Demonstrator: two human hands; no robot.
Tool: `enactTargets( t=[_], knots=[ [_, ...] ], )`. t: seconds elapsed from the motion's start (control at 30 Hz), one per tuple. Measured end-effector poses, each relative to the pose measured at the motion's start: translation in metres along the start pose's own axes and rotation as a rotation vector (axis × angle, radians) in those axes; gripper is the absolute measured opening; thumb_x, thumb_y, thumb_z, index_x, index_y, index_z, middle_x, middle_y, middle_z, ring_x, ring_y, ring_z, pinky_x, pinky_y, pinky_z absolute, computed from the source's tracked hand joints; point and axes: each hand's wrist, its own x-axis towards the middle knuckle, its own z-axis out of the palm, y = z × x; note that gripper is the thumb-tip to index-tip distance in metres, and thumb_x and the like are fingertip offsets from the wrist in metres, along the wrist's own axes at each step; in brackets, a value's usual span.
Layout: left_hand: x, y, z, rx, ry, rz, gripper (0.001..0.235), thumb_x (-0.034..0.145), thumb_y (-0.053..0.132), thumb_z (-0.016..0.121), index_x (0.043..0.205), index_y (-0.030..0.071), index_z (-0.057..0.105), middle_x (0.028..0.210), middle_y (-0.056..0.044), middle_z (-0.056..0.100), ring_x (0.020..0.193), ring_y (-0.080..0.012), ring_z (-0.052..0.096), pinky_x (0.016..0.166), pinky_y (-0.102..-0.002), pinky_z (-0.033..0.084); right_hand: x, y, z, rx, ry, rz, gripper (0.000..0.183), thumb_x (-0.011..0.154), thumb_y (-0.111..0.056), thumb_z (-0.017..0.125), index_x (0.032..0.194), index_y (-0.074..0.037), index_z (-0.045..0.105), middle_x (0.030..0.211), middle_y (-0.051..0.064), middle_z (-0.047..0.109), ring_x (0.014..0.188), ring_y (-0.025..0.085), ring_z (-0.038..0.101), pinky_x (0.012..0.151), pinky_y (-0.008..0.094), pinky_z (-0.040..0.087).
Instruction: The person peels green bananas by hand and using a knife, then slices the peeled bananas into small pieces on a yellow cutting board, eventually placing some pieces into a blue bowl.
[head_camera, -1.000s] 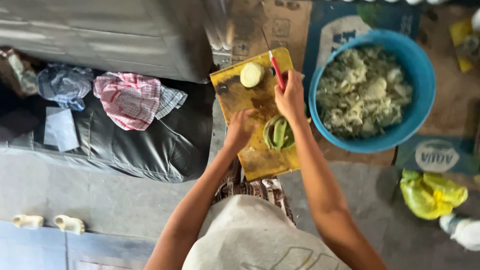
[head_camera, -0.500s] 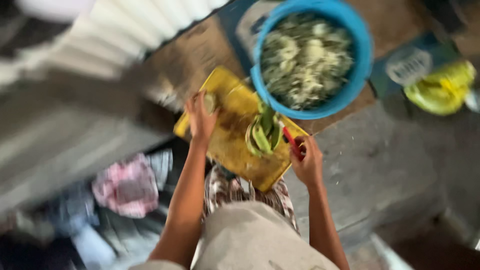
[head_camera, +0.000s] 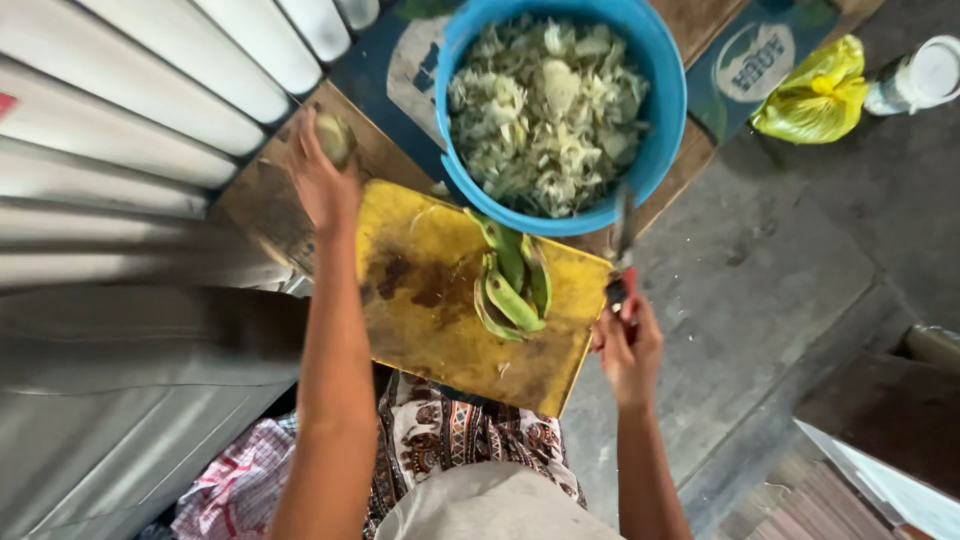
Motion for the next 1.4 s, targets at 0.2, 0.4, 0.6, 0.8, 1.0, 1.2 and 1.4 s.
enactTargets(
  t=[0.2, 0.4, 0.6, 0.8, 1.0, 1.2, 1.4],
  knots=[
    [0.015, -0.006, 0.009, 0.729, 0.277, 0.249, 0.097, 0.071, 0.063, 0.077, 0.149, 0.015, 0.047, 0.145, -0.019, 0.054, 0.126, -0.0387, 0.055, 0.100, -0.056, 0.052, 0.001, 0.012, 0.001, -0.082, 0.122, -0.210, 0.020, 0.113, -0.008, 0.054, 0.131, 0.002, 0.057, 0.112, 0.008, 0.065, 0.096, 0.017, 0.066, 0.087, 0.030, 0.058],
    [-0.101, 0.083, -0.057, -1.272, -0.535, 0.210, 0.066, 0.086, 0.028, 0.080, 0.140, 0.001, 0.052, 0.132, -0.012, 0.060, 0.093, -0.0195, 0.052, 0.076, -0.037, 0.042, -0.004, 0.000, 0.018, -0.090, 0.189, -0.239, 0.023, 0.108, -0.009, 0.051, 0.131, -0.002, 0.052, 0.112, 0.008, 0.064, 0.093, 0.018, 0.070, 0.075, 0.030, 0.060],
    [-0.172, 0.116, -0.054, -0.119, -0.545, 1.254, 0.093, 0.075, 0.052, 0.084, 0.154, 0.025, 0.044, 0.147, -0.003, 0.057, 0.139, -0.0265, 0.051, 0.118, -0.054, 0.039, -0.041, 0.036, 0.005, -0.027, 0.172, -0.271, 0.023, 0.109, -0.006, 0.053, 0.131, -0.003, 0.052, 0.112, 0.009, 0.065, 0.091, 0.015, 0.067, 0.073, 0.028, 0.055],
    [-0.177, 0.082, -0.038, 0.198, -0.502, 1.086, 0.097, 0.073, 0.053, 0.088, 0.153, 0.020, 0.043, 0.134, -0.014, 0.056, 0.122, -0.0323, 0.053, 0.104, -0.058, 0.044, -0.066, 0.075, -0.011, -0.135, 0.322, -0.261, 0.014, 0.111, -0.006, 0.054, 0.124, 0.000, 0.055, 0.110, 0.009, 0.070, 0.091, 0.015, 0.067, 0.074, 0.028, 0.054],
    [-0.120, 0.014, -0.058, 0.230, -0.311, 0.686, 0.102, 0.074, 0.062, 0.081, 0.158, 0.024, 0.039, 0.141, -0.016, 0.051, 0.131, -0.0355, 0.045, 0.107, -0.060, 0.037, -0.059, 0.076, -0.006, -0.286, 0.254, -0.411, 0.013, 0.113, -0.008, 0.049, 0.124, -0.004, 0.046, 0.114, 0.011, 0.072, 0.103, 0.017, 0.071, 0.080, 0.028, 0.058],
    [-0.076, -0.026, -0.042, 0.219, -0.378, 0.442, 0.111, 0.087, 0.077, 0.067, 0.172, 0.024, 0.019, 0.167, -0.016, 0.020, 0.151, -0.0424, 0.020, 0.118, -0.070, 0.018, -0.062, 0.089, 0.022, -0.204, 0.256, -0.370, 0.015, 0.113, -0.009, 0.049, 0.127, -0.005, 0.045, 0.116, 0.011, 0.070, 0.099, 0.016, 0.071, 0.077, 0.027, 0.057],
    [-0.084, -0.023, -0.048, 0.121, -0.167, 0.650, 0.098, 0.096, 0.079, 0.058, 0.168, 0.023, 0.022, 0.172, -0.013, 0.013, 0.157, -0.0438, 0.012, 0.118, -0.075, 0.008, -0.064, 0.111, 0.037, -0.213, 0.194, -0.371, 0.020, 0.110, -0.006, 0.049, 0.130, -0.003, 0.048, 0.121, 0.011, 0.069, 0.101, 0.014, 0.068, 0.076, 0.027, 0.055]
  ],
)
